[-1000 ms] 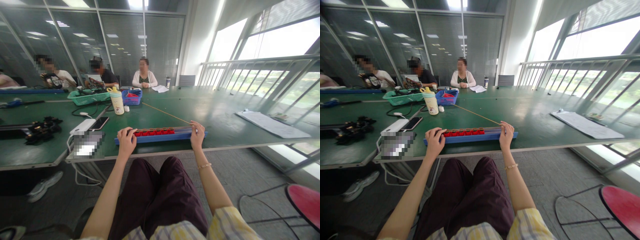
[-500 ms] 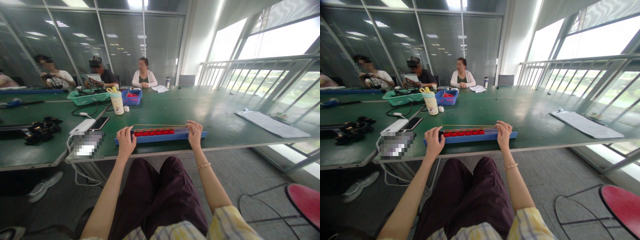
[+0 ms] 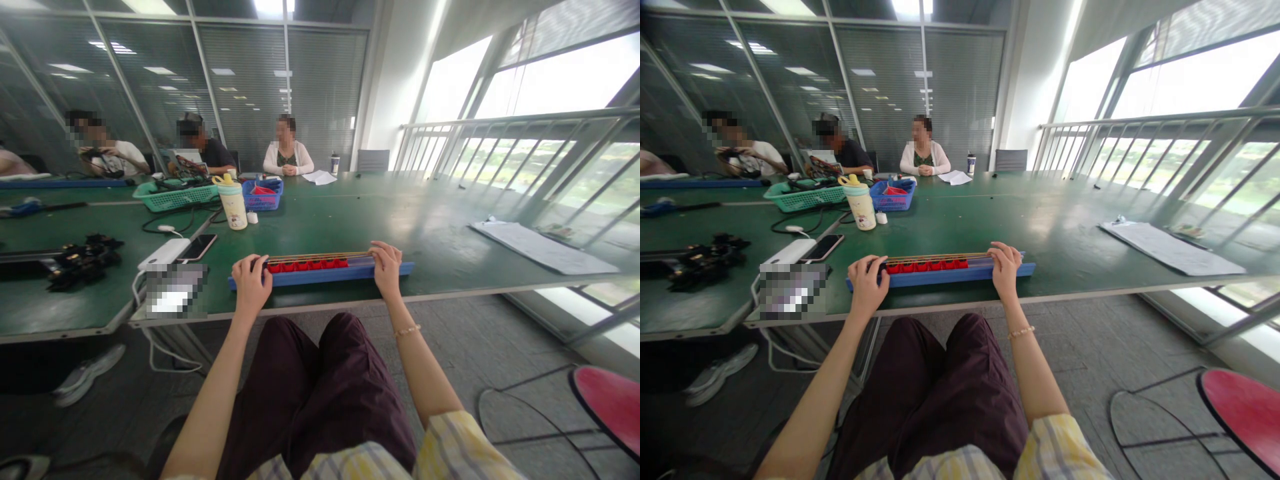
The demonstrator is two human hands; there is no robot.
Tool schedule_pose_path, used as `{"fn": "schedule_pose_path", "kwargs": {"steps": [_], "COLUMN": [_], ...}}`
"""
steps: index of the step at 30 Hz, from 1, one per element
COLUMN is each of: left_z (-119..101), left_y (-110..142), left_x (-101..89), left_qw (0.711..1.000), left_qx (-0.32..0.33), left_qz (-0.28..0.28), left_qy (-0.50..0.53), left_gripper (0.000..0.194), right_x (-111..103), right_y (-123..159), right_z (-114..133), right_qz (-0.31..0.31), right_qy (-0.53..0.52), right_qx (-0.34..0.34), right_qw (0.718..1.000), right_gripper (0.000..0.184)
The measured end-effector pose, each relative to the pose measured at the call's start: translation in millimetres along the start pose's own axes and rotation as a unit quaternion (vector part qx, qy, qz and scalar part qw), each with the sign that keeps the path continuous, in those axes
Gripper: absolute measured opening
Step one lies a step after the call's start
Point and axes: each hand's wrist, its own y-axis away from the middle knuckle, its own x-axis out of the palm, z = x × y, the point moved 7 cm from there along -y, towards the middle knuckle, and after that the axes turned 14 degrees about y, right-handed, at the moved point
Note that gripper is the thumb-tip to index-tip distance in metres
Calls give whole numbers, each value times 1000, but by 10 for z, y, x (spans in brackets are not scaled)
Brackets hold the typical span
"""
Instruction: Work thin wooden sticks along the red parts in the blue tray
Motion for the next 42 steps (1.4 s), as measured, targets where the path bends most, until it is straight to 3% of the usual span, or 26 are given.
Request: {"fn": "schedule_pose_path", "kwargs": {"steps": [8,18,27,42], "left_z": [2,-3,-2,-20], "left_y": [-4,0,-8,-17], "left_x": [-8,-3,-10,-27], "left_qw": [1000,1000,1000,1000], "left_qx": [-7,-1,-4,-3], "left_qz": [2,-2,-1,1], "left_qy": [9,1,-3,11], "left_gripper": [34,35,35,34], "right_x": [21,7,52,86], "right_y": [17,52,62,69], "right_z": [-26,-115,-54,-137], "right_qz": [-6,-39,-27,-23], "right_qy": [-6,24,103,122], "right_qx": [9,75,67,104], "right_qw": [1000,996,992,987], "right_gripper": [30,32,34,39]}}
